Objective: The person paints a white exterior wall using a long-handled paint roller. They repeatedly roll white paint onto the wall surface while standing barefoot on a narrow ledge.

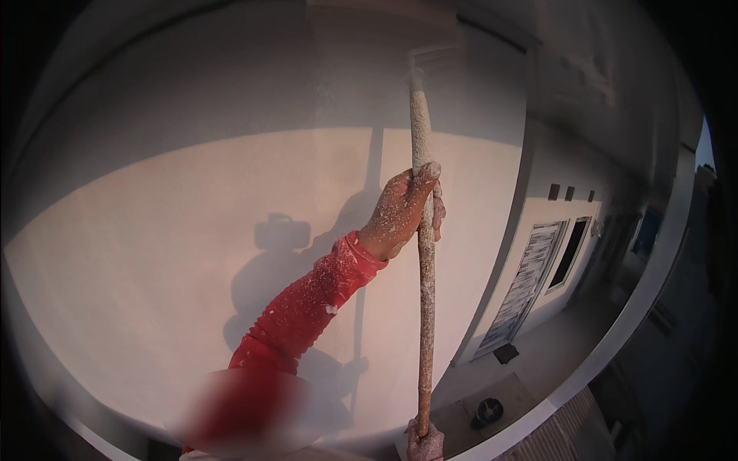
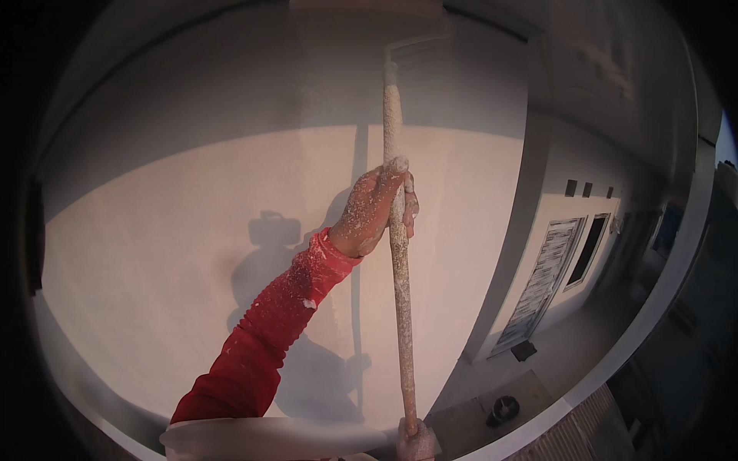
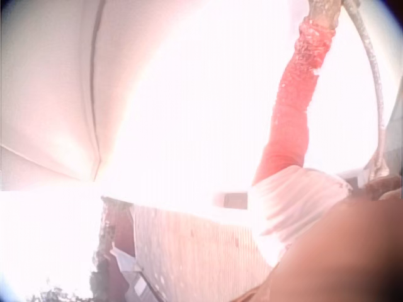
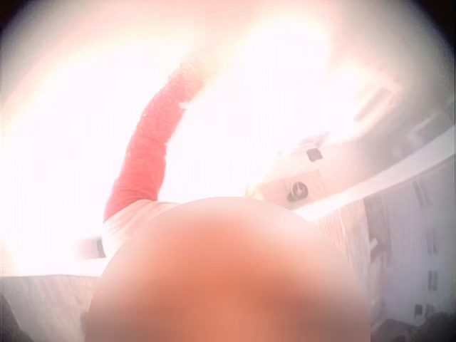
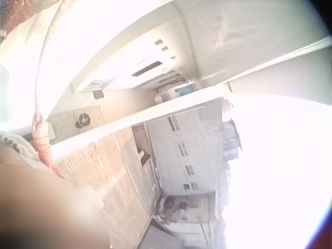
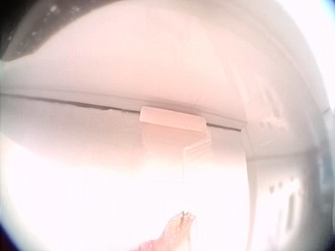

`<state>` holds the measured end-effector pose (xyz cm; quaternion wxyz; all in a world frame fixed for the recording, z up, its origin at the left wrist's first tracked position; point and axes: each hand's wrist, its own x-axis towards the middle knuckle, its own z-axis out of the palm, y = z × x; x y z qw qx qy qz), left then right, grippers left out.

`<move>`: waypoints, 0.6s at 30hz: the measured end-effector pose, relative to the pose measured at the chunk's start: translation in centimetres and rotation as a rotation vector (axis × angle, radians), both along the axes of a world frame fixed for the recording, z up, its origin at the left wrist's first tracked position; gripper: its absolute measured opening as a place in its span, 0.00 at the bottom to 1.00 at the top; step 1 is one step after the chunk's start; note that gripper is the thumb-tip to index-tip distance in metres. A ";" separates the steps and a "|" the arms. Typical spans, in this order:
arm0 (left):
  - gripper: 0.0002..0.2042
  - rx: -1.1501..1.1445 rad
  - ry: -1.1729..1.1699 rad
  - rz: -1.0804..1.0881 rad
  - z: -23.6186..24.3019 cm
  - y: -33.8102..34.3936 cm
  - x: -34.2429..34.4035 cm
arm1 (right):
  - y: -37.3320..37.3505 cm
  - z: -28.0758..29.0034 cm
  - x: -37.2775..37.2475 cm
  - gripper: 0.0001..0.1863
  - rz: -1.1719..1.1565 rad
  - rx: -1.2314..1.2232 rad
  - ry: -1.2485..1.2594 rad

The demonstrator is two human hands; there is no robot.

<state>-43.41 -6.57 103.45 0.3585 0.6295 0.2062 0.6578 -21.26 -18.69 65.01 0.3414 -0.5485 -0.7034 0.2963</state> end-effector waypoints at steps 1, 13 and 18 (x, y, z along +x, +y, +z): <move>0.16 -0.008 0.018 0.009 0.6 -0.1 0.0 | 0.1 0.9 -0.1 0.19 -0.002 -0.019 -0.017; 0.11 -0.151 0.049 -0.063 -17.0 -0.6 2.4 | -2.9 -12.0 5.4 0.11 -0.237 -0.111 0.020; 0.08 -0.480 0.164 -0.197 -31.8 -6.1 5.2 | -13.7 -23.3 14.9 0.14 -0.285 -0.344 -0.290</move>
